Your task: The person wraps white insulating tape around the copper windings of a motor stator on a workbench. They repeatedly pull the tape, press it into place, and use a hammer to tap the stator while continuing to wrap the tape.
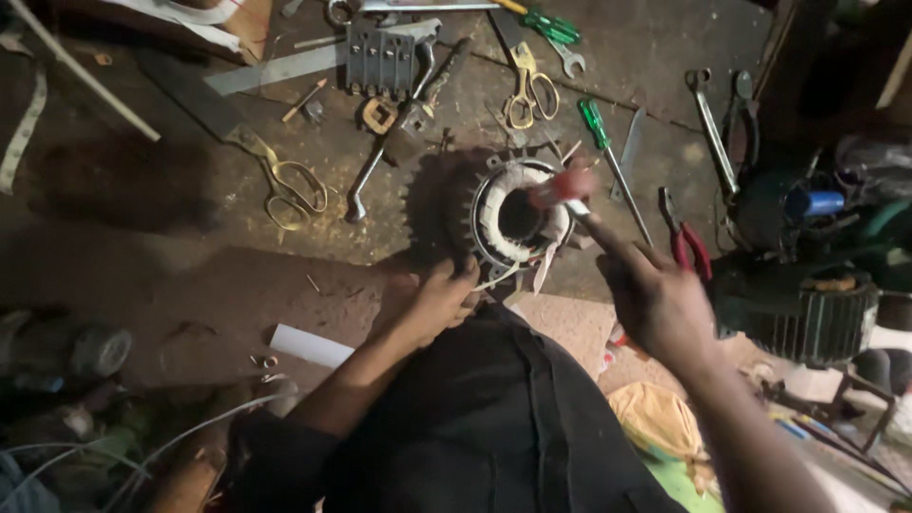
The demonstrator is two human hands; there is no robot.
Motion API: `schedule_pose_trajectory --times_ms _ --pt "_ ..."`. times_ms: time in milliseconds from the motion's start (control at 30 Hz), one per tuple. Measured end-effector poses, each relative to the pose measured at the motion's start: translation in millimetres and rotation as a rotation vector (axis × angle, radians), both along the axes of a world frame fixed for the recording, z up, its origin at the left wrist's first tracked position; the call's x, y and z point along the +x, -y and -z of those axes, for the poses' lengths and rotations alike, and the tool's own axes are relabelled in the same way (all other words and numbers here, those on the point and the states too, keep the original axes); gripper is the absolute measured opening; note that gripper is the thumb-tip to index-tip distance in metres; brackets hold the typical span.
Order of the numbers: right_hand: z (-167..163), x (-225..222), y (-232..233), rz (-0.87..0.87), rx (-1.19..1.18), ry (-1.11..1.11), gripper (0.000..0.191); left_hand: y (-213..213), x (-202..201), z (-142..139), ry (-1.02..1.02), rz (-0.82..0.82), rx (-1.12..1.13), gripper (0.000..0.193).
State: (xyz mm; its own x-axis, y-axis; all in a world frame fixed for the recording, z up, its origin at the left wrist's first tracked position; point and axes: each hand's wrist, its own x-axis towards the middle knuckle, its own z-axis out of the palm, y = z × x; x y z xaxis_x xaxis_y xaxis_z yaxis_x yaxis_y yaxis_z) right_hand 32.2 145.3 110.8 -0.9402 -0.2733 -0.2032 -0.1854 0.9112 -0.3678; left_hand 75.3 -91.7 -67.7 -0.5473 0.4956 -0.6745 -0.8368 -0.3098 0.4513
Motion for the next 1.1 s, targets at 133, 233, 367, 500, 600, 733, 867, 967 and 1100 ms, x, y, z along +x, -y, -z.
schedule_pose_trajectory --times_ms 133,233,367,500,600,733,867,967,1100 --pt "18 12 -19 0.072 -0.217 0.188 0.051 1 -6 -10 0.029 0.0 -0.069 0.032" --pt "28 22 -41 0.197 -0.267 0.155 0.053 11 -19 -20 0.079 0.007 -0.039 0.027" --pt "51 38 -83 0.278 -0.309 -0.235 0.052 29 -42 -24 0.006 0.136 -0.31 0.026" --pt "96 41 -120 0.264 0.029 -0.458 0.049 29 -41 -36 -0.117 0.186 -0.395 0.044" --pt "117 39 -133 0.34 0.045 -0.342 0.06 18 -22 -54 -0.706 0.109 -0.682 0.048" --pt "104 38 -120 0.196 -0.064 -0.467 0.058 -7 20 -99 -0.764 0.221 -0.68 0.042" --pt "70 26 -59 -0.234 -0.295 -0.403 0.061 -57 31 -130 -0.901 0.169 -0.777 0.029" --pt "55 11 -35 -0.539 -0.145 -0.51 0.057 -73 40 -143 -0.858 0.13 -0.835 0.026" --pt "40 16 -38 -0.371 -0.355 -0.412 0.038 -69 51 -147 -0.798 0.013 -0.915 0.021"
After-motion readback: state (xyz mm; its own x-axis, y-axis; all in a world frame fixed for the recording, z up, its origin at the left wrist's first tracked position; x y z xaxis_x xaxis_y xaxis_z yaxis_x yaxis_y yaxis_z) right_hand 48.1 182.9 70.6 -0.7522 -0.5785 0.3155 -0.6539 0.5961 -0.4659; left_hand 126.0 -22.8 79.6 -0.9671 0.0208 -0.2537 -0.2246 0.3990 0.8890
